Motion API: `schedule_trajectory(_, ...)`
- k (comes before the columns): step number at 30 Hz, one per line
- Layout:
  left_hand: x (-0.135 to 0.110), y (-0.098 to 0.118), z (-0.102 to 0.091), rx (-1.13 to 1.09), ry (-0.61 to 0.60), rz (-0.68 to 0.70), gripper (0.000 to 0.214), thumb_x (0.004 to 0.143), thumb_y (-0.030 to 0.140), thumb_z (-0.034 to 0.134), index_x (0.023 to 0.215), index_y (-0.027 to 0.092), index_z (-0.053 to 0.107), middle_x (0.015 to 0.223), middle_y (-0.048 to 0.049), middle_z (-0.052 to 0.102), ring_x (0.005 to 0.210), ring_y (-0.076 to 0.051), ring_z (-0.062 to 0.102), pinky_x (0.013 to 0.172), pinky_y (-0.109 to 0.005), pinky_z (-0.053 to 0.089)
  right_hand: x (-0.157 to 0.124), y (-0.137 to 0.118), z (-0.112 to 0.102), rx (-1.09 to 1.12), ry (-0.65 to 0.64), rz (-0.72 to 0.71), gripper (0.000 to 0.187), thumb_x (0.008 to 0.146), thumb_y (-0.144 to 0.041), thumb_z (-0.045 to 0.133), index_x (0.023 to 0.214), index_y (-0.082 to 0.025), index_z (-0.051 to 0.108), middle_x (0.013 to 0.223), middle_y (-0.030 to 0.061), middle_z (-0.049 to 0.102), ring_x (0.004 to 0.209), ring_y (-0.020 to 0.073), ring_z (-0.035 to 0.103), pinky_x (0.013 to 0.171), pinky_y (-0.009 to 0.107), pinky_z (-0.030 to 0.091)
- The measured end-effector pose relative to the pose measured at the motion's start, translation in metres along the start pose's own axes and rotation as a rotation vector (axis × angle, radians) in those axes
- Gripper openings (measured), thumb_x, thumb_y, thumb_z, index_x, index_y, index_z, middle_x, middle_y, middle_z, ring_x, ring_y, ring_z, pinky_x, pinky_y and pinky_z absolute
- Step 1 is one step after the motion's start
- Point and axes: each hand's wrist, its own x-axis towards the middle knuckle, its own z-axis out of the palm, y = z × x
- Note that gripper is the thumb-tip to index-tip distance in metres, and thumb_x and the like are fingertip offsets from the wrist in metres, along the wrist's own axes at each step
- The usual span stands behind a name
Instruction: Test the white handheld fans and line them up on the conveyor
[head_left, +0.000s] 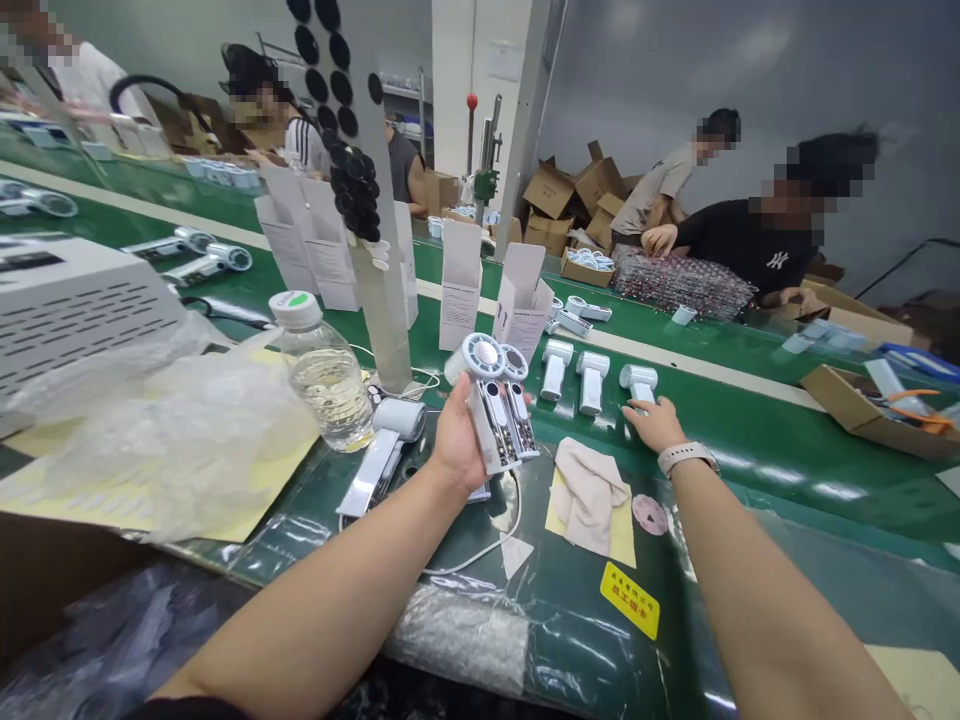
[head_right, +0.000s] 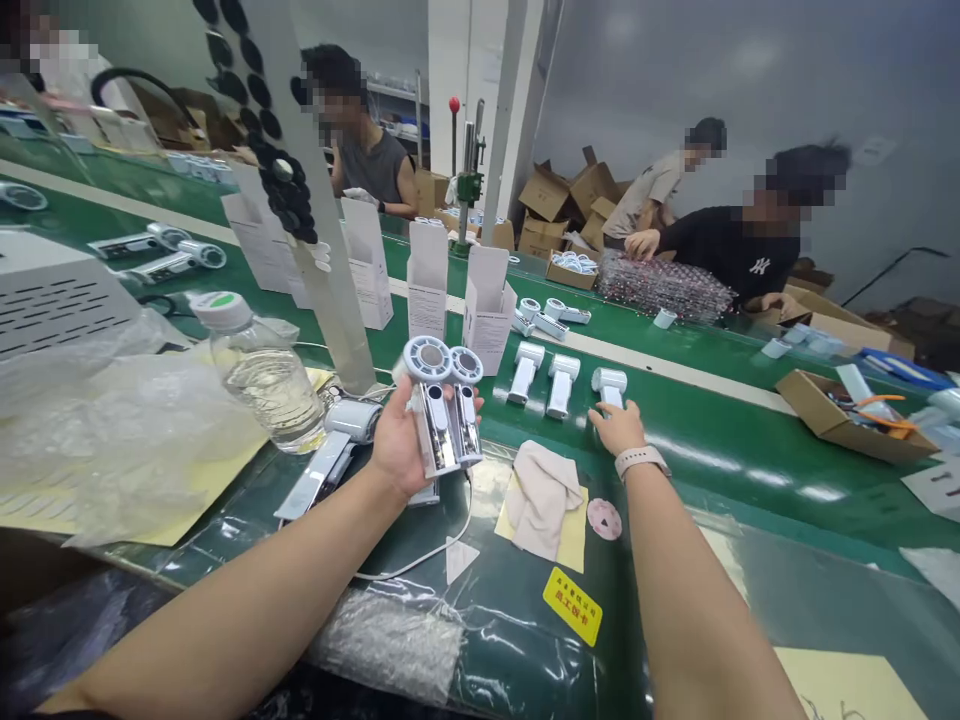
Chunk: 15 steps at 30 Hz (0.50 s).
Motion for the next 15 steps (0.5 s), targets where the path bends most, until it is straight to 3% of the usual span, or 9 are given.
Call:
schedule_trajectory(4, 0.003, -0.001, -0.004, -0.028, 0.023, -0.048, 0.048, 0.085, 0.062, 0.061, 0.077, 0.015, 0.068, 0.083, -0.0135, 0.075, 0.087, -0.030, 0.075, 0.081, -0.042, 0.060, 0.020, -0.027, 0.031, -0.095, -0.077, 0.032, 0.054, 0.094, -0.055, 0.053, 0.110, -0.010, 0.078, 0.121, 0.0291, 0.065, 0.128, 0.0444, 0.052, 0.101, 0.053, 0.043)
schedule_trajectory(8, 0.006, 0.000, -0.007, -0.031, 0.053, -0.048, 0.048, 0.087, 0.062, 0.059, 0.079, 0.015, 0.068, 0.080, -0.0125, 0.075, 0.082, -0.029, 0.075, 0.079, -0.042, 0.060, 0.022, -0.058, 0.064, -0.181, -0.079, 0.100, 0.078, 0.087, -0.072, 0.053, 0.130, -0.009, 0.066, 0.141, 0.0355, 0.051, 0.130, 0.0508, 0.048, 0.096, 0.060, 0.043)
schedule_trajectory(11, 0.005, 0.001, -0.006, -0.033, 0.066, -0.072, 0.050, 0.088, 0.063, 0.058, 0.081, 0.015, 0.069, 0.080, -0.0131, 0.075, 0.081, -0.029, 0.075, 0.078, -0.042, 0.060, 0.020, -0.059, 0.063, -0.238, -0.085, 0.094, 0.066, 0.090, -0.064, 0.056, 0.131, -0.013, 0.064, 0.145, 0.0293, 0.051, 0.128, 0.0431, 0.052, 0.097, 0.057, 0.045)
schedule_trajectory(15, 0.004, 0.001, -0.002, -0.044, 0.108, -0.053, 0.048, 0.091, 0.060, 0.055, 0.081, 0.015, 0.069, 0.078, -0.0124, 0.075, 0.080, -0.027, 0.075, 0.078, -0.040, 0.060, 0.007, -0.042, 0.032, -0.331, -0.083, -0.039, 0.040, 0.092, -0.045, 0.063, 0.115, -0.013, 0.070, 0.124, 0.0177, 0.066, 0.108, 0.0281, 0.065, 0.093, 0.044, 0.050)
